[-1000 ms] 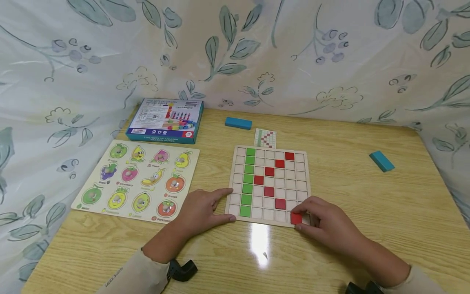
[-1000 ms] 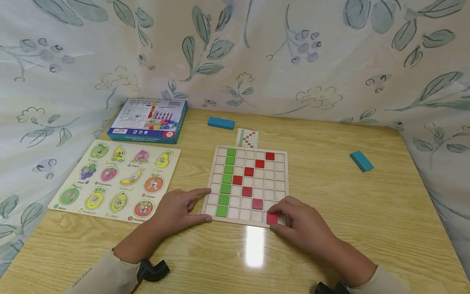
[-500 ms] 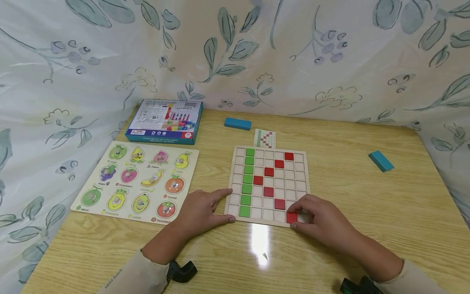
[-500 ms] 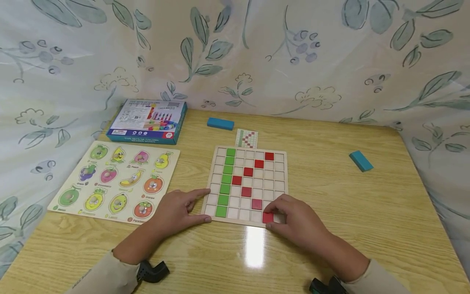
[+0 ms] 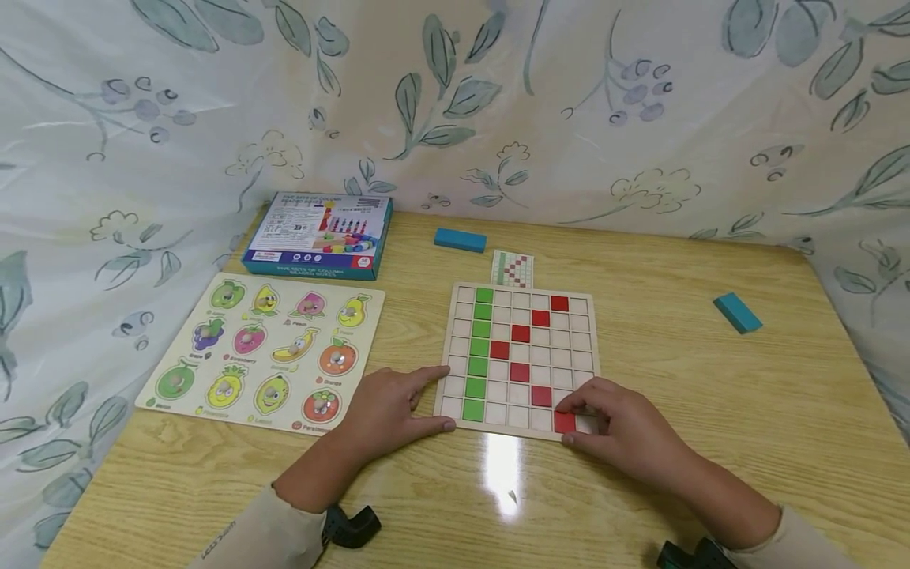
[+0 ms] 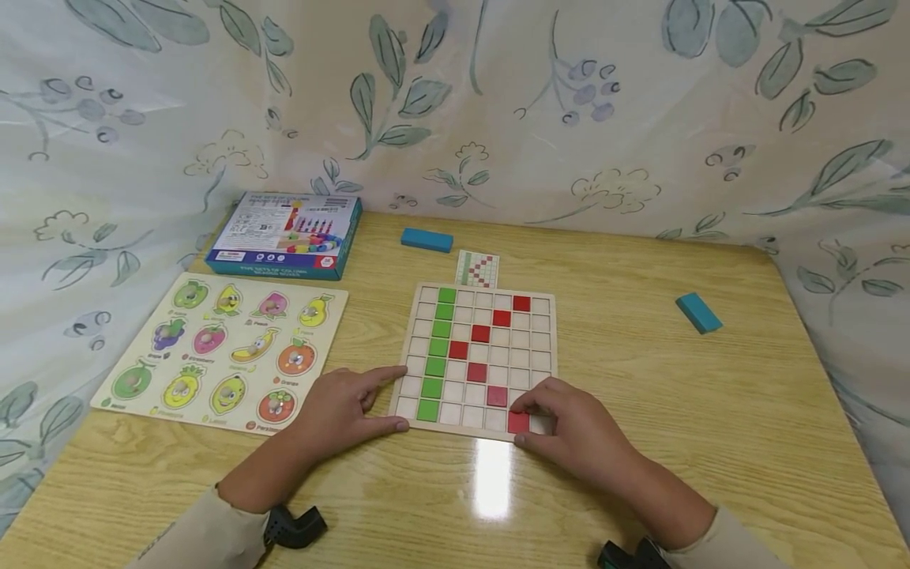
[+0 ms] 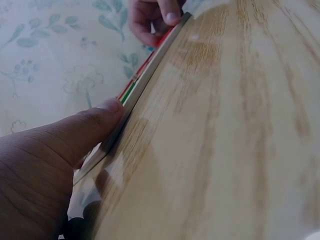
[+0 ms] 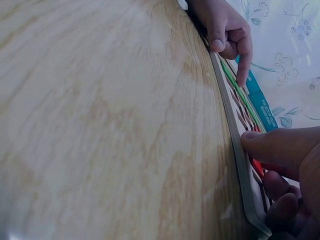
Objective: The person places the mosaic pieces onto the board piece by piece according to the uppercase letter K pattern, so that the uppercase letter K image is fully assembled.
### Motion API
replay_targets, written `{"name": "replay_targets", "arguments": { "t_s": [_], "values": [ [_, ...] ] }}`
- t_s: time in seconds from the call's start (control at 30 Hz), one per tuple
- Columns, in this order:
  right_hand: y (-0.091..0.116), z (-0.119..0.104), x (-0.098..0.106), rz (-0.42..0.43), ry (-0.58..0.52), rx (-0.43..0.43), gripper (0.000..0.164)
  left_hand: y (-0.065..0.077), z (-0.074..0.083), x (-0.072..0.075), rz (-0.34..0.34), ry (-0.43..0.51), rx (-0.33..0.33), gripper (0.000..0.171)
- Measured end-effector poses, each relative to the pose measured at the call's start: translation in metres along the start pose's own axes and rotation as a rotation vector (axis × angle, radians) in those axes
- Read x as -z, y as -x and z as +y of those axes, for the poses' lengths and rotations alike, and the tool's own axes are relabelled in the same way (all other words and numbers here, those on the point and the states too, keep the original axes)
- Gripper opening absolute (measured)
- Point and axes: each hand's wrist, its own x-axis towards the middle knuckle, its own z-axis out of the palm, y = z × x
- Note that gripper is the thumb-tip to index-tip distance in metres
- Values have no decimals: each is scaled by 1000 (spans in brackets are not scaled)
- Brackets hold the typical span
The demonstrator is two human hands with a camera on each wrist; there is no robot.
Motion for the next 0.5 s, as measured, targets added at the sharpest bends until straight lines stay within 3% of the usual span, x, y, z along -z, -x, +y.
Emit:
{"name": "replay_targets", "arguments": {
  "t_s": [0.5],
  "values": [
    [4, 2, -1, 16, -28, 19, 33, -1, -1, -2, -6, -6, 4, 77]
  ]
}}
